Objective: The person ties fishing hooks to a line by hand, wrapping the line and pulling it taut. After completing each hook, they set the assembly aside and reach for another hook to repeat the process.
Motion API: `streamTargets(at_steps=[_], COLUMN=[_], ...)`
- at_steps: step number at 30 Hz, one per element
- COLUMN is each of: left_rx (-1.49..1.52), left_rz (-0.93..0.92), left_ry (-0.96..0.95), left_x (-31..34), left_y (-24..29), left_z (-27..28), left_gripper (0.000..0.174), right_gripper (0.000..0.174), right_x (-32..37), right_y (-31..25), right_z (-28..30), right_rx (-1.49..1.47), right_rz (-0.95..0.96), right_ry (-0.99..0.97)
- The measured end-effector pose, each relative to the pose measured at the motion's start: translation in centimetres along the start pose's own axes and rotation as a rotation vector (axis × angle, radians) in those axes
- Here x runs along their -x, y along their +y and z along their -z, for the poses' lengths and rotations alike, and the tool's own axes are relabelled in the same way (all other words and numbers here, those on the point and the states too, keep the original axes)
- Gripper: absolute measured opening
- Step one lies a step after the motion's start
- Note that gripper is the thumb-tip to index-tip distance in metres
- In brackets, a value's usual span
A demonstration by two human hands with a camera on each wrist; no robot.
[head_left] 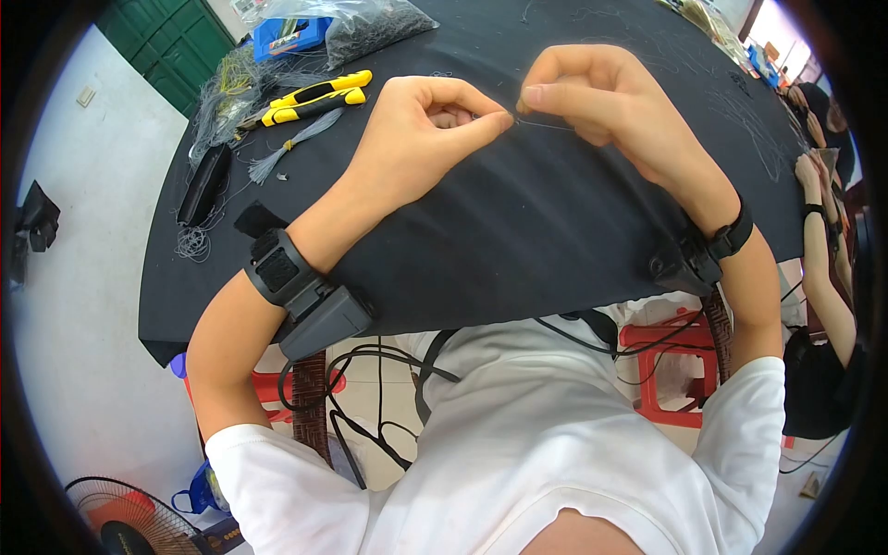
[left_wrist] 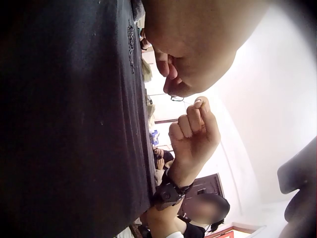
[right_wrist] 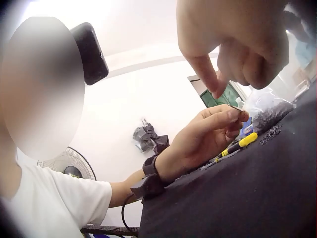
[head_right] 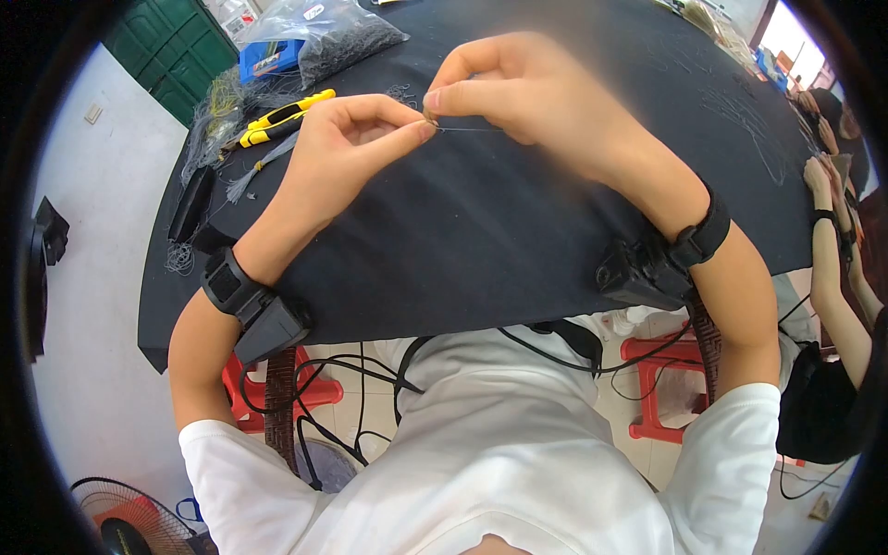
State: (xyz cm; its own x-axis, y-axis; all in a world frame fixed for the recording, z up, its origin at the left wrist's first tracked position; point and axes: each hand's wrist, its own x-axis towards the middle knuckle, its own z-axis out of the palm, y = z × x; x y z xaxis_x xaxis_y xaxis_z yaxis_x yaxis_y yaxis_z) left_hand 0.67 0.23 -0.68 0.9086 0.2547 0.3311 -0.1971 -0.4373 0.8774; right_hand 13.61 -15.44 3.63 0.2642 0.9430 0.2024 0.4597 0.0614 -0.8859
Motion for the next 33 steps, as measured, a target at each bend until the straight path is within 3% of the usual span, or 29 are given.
streamTargets(at_steps=[3,12,18,26,33], left_rx=[-0.012,0.057,0.054,0.109,0.106], left_rz=[0.002,-0.026,-0.027,-0.118,-0.118], left_ry=[0.005,0.097,0.175,0.216,0.235], left_x=[0.0,0.0,-0.1,-0.3,-0.3], left_y=[0.1,0.0,-0.1,-0.3,-0.3], left_z=[0.0,0.2,0.5,0.2,0.2], left_gripper=[0.014,0.015,0.015,0.017,0.016], right_gripper=[0.019,0.025,0.034,0.024,0.023], right_x=[-0.3,-1.1,-0.8,-0.8,-0.9], right_y=[0.6,2.1,1.4,2.3,2.7], right_z=[0.1,0.1,-0.3,-1.1,-1.3], right_rx=[0.079,0.029,0.017,0.064,-0.002], right_rz=[0.084,0.093,-0.062,-0.141,-0.051], right_ry=[0.06,0.131,0.018,-0.014,-0.056])
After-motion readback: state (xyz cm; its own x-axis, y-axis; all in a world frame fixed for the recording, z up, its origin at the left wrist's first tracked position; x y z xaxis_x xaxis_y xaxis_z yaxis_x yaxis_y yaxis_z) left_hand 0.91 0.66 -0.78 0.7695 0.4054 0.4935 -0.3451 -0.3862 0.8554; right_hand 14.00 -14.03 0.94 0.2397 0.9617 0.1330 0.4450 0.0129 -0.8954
